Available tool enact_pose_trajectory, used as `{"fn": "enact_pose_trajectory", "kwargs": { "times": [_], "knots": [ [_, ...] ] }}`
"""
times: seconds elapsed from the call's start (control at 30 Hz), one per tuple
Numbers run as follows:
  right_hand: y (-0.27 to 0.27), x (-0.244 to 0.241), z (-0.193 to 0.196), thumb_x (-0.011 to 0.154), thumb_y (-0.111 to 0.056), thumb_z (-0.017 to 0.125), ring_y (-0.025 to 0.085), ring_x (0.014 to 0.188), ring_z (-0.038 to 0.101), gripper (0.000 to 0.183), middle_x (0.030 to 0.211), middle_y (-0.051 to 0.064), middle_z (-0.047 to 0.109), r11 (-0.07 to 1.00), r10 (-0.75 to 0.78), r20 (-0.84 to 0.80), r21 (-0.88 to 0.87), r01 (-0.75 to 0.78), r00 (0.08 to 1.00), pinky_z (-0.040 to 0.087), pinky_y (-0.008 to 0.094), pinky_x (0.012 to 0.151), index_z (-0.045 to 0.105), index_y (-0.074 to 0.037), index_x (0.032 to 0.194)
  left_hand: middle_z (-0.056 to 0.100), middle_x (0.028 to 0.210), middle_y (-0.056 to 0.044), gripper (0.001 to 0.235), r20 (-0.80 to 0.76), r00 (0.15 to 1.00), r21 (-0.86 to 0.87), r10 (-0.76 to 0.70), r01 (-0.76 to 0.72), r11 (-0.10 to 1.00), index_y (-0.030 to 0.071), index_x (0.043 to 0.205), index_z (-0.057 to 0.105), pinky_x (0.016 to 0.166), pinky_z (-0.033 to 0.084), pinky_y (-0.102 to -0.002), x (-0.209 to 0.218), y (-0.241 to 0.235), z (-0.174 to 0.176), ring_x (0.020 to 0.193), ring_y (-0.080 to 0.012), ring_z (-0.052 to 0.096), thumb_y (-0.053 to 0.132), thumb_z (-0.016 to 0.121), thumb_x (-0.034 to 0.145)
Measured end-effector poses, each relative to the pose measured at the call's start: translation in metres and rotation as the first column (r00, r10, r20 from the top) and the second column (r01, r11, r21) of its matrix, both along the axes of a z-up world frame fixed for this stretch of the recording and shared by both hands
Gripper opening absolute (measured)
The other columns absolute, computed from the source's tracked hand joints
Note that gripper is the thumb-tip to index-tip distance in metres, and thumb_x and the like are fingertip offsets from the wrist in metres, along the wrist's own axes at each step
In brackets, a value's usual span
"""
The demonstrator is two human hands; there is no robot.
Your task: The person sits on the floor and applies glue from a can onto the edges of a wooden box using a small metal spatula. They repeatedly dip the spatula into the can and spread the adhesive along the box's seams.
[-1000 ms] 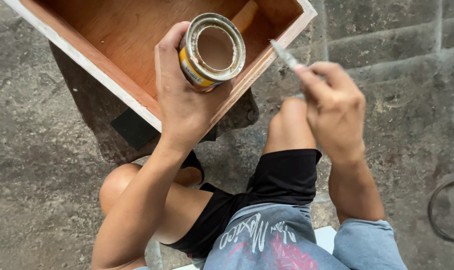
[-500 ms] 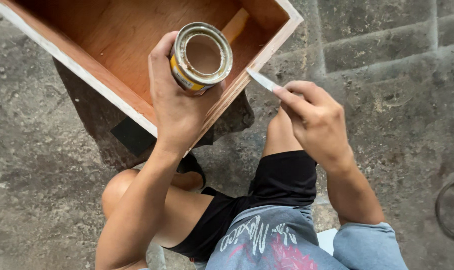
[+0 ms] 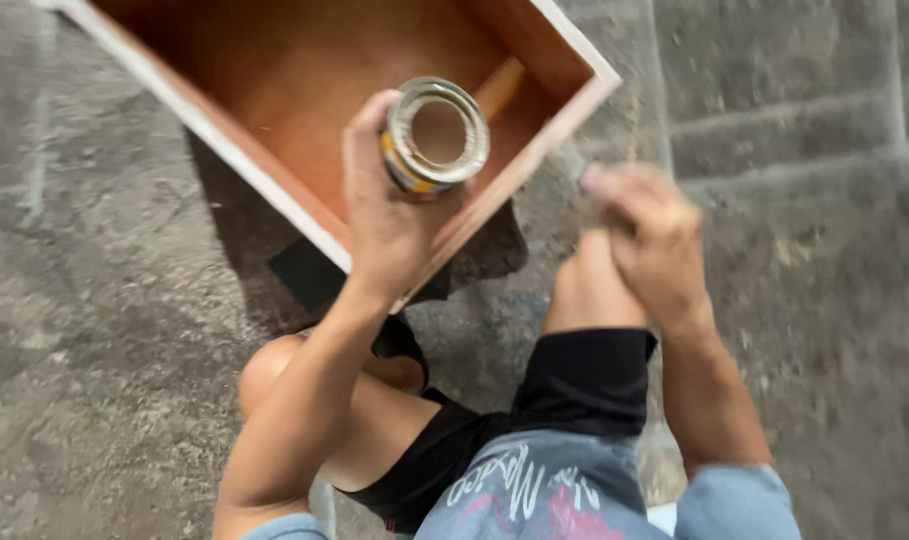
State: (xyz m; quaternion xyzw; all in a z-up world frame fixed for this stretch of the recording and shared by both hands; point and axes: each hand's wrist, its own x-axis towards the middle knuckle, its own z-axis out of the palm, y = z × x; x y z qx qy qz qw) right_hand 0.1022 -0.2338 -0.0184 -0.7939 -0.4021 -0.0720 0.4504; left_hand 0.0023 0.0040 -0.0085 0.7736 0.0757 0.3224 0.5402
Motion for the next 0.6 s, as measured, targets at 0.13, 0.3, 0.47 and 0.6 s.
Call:
{"fn": "enact_pose_trajectory", "kwargs": {
  "times": [0.13, 0.3, 0.47, 0.6],
  "knots": [
    [-0.007, -0.019, 0.026, 0.092, 0.009, 0.068, 0.017, 0.088, 0.07, 0.035, 0.104, 0.011, 0.073, 0.998, 0.056, -0.156, -0.022, -0.06, 0.986, 0.056, 0.03, 0.079, 0.074, -0.007, 0.122, 0.052, 0.133, -0.009, 0.079, 0.155, 0.98, 0.198, 0.125, -0.155, 0.968, 0.008, 0.144, 0.047, 0.11, 0.048, -0.036, 0.008, -0.002, 0.0, 0.126, -0.0244, 0.056, 0.006, 0.095, 0.081],
    [-0.017, 0.004, 0.068, 0.092, 0.007, 0.062, 0.016, 0.092, 0.066, 0.037, 0.117, 0.013, 0.062, 0.998, 0.032, -0.081, 0.055, -0.028, 0.996, 0.055, 0.027, 0.079, 0.067, -0.006, 0.126, 0.057, 0.132, -0.011, 0.083, 0.079, 0.99, 0.083, 0.113, -0.12, 0.989, 0.01, 0.143, 0.049, 0.108, 0.053, -0.039, 0.018, 0.003, 0.004, 0.124, -0.0265, 0.061, 0.014, 0.096, 0.075],
    [-0.016, 0.009, 0.077, 0.099, 0.01, 0.072, 0.022, 0.096, 0.07, 0.03, 0.116, 0.013, 0.069, 0.996, 0.067, 0.352, -0.077, -0.043, 0.934, 0.06, 0.033, 0.08, 0.072, -0.004, 0.126, 0.058, 0.132, -0.013, 0.08, 0.108, 0.988, 0.192, 0.11, -0.129, 0.973, 0.009, 0.141, 0.051, 0.109, 0.051, -0.04, 0.015, -0.002, -0.007, 0.126, -0.0286, 0.06, 0.016, 0.095, 0.074],
    [0.002, 0.006, 0.08, 0.093, 0.004, 0.073, 0.025, 0.093, 0.071, 0.032, 0.115, 0.012, 0.069, 0.98, 0.144, 0.399, -0.184, -0.074, 0.906, 0.06, 0.036, 0.077, 0.075, -0.009, 0.122, 0.057, 0.132, -0.014, 0.081, 0.104, 0.994, 0.211, 0.032, -0.053, 0.976, 0.007, 0.14, 0.05, 0.109, 0.049, -0.041, 0.018, -0.01, -0.008, 0.126, -0.0308, 0.058, 0.019, 0.097, 0.075]
  ]
}}
